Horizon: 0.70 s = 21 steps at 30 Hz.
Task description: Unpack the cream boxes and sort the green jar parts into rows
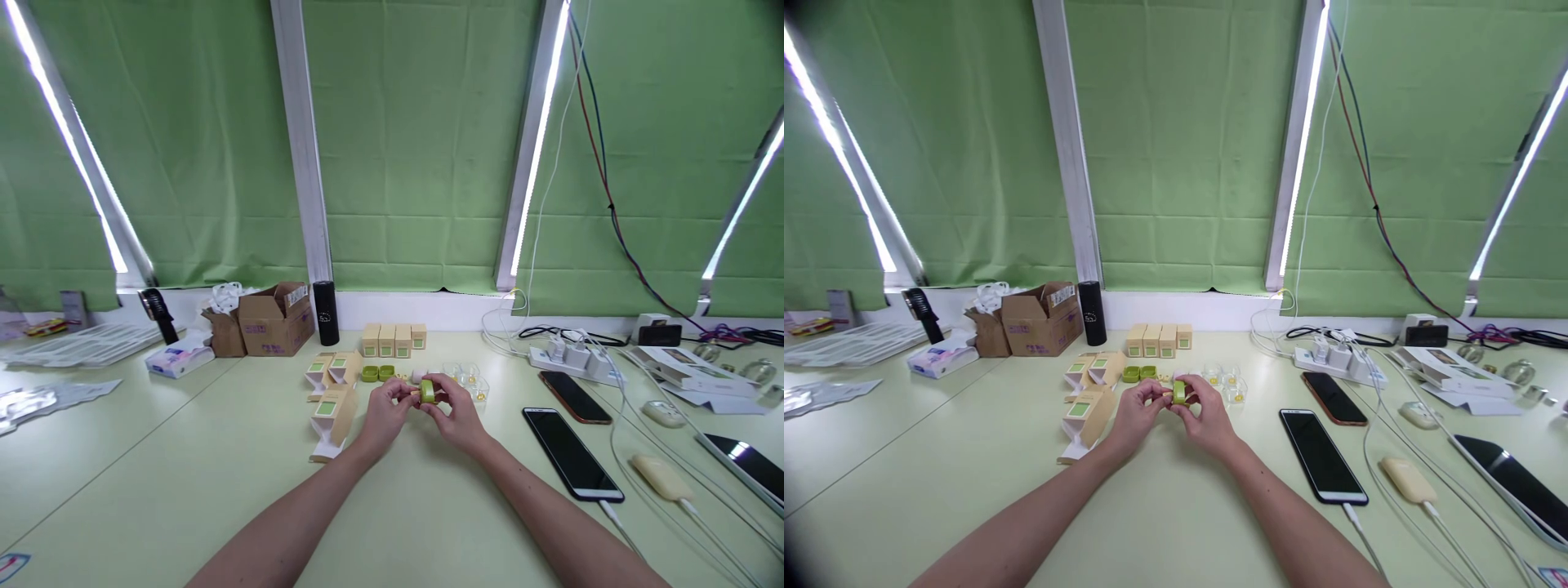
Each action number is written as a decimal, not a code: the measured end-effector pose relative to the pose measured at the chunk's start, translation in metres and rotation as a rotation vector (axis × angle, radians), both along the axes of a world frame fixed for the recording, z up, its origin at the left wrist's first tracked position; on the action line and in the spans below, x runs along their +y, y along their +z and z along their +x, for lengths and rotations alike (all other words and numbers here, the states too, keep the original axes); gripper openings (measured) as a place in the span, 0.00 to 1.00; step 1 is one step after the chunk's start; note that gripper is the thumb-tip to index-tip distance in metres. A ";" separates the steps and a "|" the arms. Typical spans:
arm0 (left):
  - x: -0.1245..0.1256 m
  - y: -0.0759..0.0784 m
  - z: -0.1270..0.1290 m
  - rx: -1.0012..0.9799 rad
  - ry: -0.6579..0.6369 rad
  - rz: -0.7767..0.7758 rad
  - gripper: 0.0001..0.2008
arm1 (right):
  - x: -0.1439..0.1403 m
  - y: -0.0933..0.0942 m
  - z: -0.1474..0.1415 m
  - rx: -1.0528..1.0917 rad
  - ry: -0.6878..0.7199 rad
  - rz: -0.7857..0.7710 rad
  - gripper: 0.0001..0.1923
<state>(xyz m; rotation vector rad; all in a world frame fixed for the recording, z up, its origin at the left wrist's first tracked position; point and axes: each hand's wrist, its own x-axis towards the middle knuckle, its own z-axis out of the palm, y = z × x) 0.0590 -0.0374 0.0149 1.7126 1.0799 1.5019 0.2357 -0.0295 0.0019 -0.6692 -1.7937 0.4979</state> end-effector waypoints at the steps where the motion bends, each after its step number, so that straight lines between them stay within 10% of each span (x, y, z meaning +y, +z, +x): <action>1: 0.000 0.000 0.000 0.012 0.018 0.004 0.06 | 0.000 0.000 -0.001 0.018 -0.002 -0.027 0.20; 9: 0.001 -0.005 0.001 0.124 0.139 0.047 0.09 | 0.002 0.001 -0.006 0.200 0.103 -0.237 0.20; 21: -0.003 -0.001 0.000 0.200 0.117 0.061 0.25 | 0.000 0.004 0.000 -0.091 -0.156 0.163 0.28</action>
